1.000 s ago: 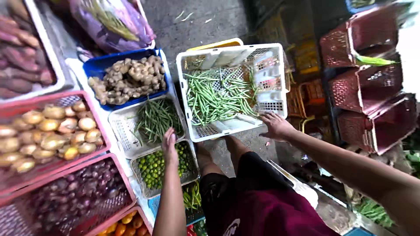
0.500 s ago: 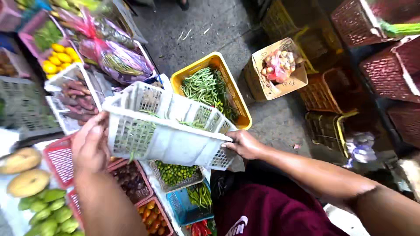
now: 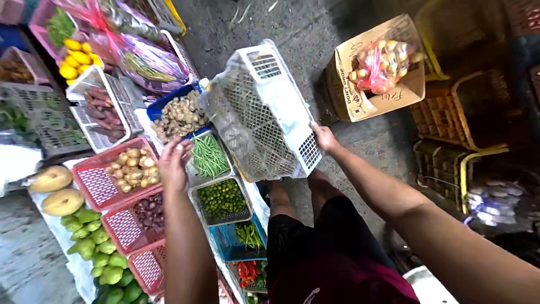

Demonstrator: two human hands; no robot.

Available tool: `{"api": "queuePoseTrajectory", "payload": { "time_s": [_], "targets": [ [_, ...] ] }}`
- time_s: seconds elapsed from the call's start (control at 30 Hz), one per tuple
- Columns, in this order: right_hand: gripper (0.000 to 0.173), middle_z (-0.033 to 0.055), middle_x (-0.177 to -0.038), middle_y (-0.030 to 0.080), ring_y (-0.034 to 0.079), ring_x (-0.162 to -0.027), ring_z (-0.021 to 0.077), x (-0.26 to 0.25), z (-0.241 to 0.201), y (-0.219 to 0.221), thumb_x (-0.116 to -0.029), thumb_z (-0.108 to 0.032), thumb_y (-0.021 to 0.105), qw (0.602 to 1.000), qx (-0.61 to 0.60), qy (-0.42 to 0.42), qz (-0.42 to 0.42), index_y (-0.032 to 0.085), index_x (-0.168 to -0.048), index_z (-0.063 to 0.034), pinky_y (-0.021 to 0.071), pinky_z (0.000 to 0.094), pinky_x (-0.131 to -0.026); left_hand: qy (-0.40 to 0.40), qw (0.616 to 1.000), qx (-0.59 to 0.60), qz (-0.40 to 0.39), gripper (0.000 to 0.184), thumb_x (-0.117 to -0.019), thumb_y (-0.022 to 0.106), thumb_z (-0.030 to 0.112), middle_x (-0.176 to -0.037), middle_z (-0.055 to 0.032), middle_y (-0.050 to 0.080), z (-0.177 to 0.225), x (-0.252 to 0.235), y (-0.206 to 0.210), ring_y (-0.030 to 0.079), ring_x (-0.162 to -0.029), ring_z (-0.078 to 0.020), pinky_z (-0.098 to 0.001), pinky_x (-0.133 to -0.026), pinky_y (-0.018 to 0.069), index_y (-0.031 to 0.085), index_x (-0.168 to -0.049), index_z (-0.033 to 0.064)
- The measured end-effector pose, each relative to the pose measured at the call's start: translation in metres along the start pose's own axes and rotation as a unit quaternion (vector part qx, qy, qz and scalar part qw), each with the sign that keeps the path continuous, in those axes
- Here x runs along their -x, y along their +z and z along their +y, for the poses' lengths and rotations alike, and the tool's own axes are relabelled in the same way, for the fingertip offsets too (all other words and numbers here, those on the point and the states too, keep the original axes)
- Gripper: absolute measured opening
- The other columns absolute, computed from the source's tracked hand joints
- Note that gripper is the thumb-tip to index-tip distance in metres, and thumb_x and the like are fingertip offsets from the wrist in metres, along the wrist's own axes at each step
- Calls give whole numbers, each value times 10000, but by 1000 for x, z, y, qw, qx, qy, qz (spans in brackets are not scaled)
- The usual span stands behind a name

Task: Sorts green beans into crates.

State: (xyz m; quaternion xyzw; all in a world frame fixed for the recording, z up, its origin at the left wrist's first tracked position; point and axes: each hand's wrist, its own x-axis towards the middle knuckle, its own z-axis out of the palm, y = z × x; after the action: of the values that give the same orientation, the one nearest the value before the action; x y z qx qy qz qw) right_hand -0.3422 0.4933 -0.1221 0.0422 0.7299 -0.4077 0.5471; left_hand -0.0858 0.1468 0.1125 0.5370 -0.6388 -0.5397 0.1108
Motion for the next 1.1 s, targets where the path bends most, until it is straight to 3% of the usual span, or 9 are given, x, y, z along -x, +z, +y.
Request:
{"api": "queuePoseTrajectory", "payload": {
  "time_s": [0.2, 0.33, 0.5, 0.63, 0.7, 0.8, 0.93, 1.0, 1.1],
  "targets": [
    [792, 131, -868, 707, 692, -765, 231, 8, 4, -9, -1020, -730, 281, 998, -48, 33, -6, 703, -1046, -61, 584, 478, -709, -116, 990, 11, 80, 349, -1099, 475, 243, -1213, -136, 709, -77, 25, 7, 687, -1109, -242, -439, -950, 562, 603, -1347, 34],
    [732, 98, -825, 713, 699, -737, 198, 19, -6, -13, -1054, -665, 293, 997, -80, 16, -6, 709, -1007, -64, 601, 443, -697, -86, 991, -2, 102, 346, -1067, 542, 228, -1282, -131, 674, -78, 24, 13, 658, -1151, -224, -424, -973, 545, 607, -1346, 33],
    [686, 76, -865, 704, 694, -785, 171, 56, -34, -10, -1080, -614, 259, 997, -75, -12, -15, 690, -1073, -81, 602, 419, -726, -107, 994, -2, -13, 608, -1065, 507, 414, -1518, -127, 522, -93, 37, 36, 553, -1332, -241, -481, -1073, 490, 377, -1578, 115],
    [607, 8, -745, 620, 620, -672, 67, 91, -67, -3, -1123, -480, 219, 998, 1, -34, 61, 650, -1016, -66, 560, 303, -661, -57, 996, 25, 55, 764, -1000, 590, 310, -1474, -178, 527, -64, 86, 80, 572, -1301, -139, -314, -1097, 491, 233, -1595, -9],
    [648, 75, -867, 628, 614, -771, 107, 78, -56, -7, -1123, -487, 208, 994, 51, -12, 99, 643, -1143, -8, 542, 339, -753, -70, 996, -12, 61, 767, -1000, 645, 297, -1452, -228, 543, -77, 80, 105, 574, -1315, -203, -365, -1115, 479, 270, -1579, -40],
    [726, 286, -1147, 672, 661, -1062, 341, 43, -14, -23, -1111, -536, 271, 987, 89, 30, 130, 647, -1218, 76, 500, 550, -978, -165, 983, -80, -21, 698, -1020, 632, 447, -1407, -250, 579, -100, 37, 138, 567, -1314, -327, -499, -1124, 447, 436, -1496, -24],
    [618, 252, -1241, 650, 644, -1131, 282, 101, -75, -3, -1132, -441, 286, 988, 51, -7, 146, 596, -1323, 58, 513, 461, -1012, -95, 990, -94, -35, 685, -1013, 614, 509, -1395, -211, 608, -52, 20, 99, 580, -1312, -307, -499, -1132, 452, 502, -1468, 9],
    [620, 219, -1180, 680, 673, -1069, 282, 126, -105, -3, -1110, -500, 334, 987, 0, -51, 152, 619, -1301, 16, 549, 491, -952, -52, 998, -43, -13, 630, -1032, 612, 445, -1403, -239, 595, -27, 27, 73, 570, -1321, -332, -516, -1136, 440, 512, -1455, -11],
    [431, 83, -851, 674, 654, -721, 175, 189, -150, 3, -1086, -442, 471, 988, -65, -108, 89, 663, -1138, -59, 572, 382, -663, -56, 998, -2, -39, 645, -1067, 546, 415, -1524, -265, 480, -41, 29, 31, 461, -1423, -382, -572, -1176, 373, 422, -1533, -13]
  ]
}}
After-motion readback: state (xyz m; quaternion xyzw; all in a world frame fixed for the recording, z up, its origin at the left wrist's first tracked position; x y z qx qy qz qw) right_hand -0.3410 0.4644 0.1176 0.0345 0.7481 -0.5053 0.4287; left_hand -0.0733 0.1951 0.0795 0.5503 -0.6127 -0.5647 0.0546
